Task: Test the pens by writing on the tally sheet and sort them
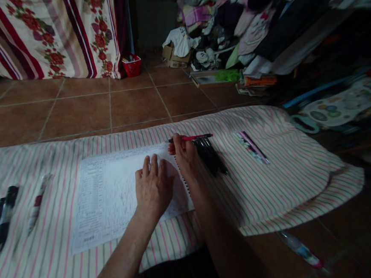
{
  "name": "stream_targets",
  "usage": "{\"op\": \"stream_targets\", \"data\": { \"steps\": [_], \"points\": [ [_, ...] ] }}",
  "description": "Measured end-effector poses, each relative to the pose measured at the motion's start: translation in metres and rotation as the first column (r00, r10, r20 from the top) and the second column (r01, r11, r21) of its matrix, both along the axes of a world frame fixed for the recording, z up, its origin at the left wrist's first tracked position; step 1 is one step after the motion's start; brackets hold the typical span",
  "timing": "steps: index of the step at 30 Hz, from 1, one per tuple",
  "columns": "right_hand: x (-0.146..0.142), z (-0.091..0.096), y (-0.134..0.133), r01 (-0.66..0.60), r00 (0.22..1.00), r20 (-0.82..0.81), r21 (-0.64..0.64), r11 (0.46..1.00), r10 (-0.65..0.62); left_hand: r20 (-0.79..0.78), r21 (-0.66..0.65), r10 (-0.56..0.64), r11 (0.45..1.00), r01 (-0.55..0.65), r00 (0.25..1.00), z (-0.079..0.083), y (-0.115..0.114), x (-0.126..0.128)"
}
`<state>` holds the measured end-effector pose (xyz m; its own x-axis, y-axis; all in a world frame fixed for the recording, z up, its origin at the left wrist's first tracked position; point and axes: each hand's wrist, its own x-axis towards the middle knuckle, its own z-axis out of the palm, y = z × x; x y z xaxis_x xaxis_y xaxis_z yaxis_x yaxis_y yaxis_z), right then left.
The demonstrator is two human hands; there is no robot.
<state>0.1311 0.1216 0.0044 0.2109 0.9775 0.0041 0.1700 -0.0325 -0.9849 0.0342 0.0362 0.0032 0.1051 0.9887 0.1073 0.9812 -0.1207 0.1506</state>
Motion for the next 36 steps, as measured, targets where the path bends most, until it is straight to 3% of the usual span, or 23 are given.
{"op": "stream_targets", "data": {
  "steps": [4,8,13,16,19,22,29,36],
  "points": [
    [0.017,0.012,-0.003,0.043,0.980,0.195,0.003,0.999,-0.043,-0.004,0.027,-0.009,1.000,0.009,1.000,-0.001,-0.001,-0.001],
    [0.041,0.021,-0.004,0.043,0.888,0.458,-0.004,0.999,-0.036,-0.008,0.042,-0.018,0.999,0.018,1.000,0.000,-0.002,-0.001],
    [0.076,0.030,-0.015,0.048,0.774,0.632,0.014,0.999,-0.046,-0.007,0.067,-0.032,0.997,0.033,0.999,-0.001,-0.004,-0.003],
    [0.098,0.032,-0.022,0.019,0.740,0.672,0.015,1.000,-0.025,-0.024,0.085,-0.039,0.996,0.041,0.999,-0.003,-0.005,-0.004],
    [0.118,0.031,-0.026,0.001,0.672,0.739,-0.068,0.998,0.050,-0.033,0.098,-0.041,0.994,0.044,0.999,-0.003,-0.005,-0.005],
    [0.132,0.027,-0.027,-0.019,0.596,0.801,-0.045,0.999,0.047,-0.034,0.100,-0.038,0.994,0.042,0.999,-0.003,-0.005,-0.005],
    [0.154,0.020,-0.030,-0.020,0.537,0.842,-0.050,0.999,0.053,-0.039,0.105,-0.038,0.994,0.042,0.999,-0.003,-0.006,-0.005],
    [0.155,0.018,-0.029,-0.034,0.501,0.861,-0.086,0.996,0.091,-0.041,0.092,-0.041,0.995,0.044,0.998,-0.001,-0.006,-0.005]
  ]
}}
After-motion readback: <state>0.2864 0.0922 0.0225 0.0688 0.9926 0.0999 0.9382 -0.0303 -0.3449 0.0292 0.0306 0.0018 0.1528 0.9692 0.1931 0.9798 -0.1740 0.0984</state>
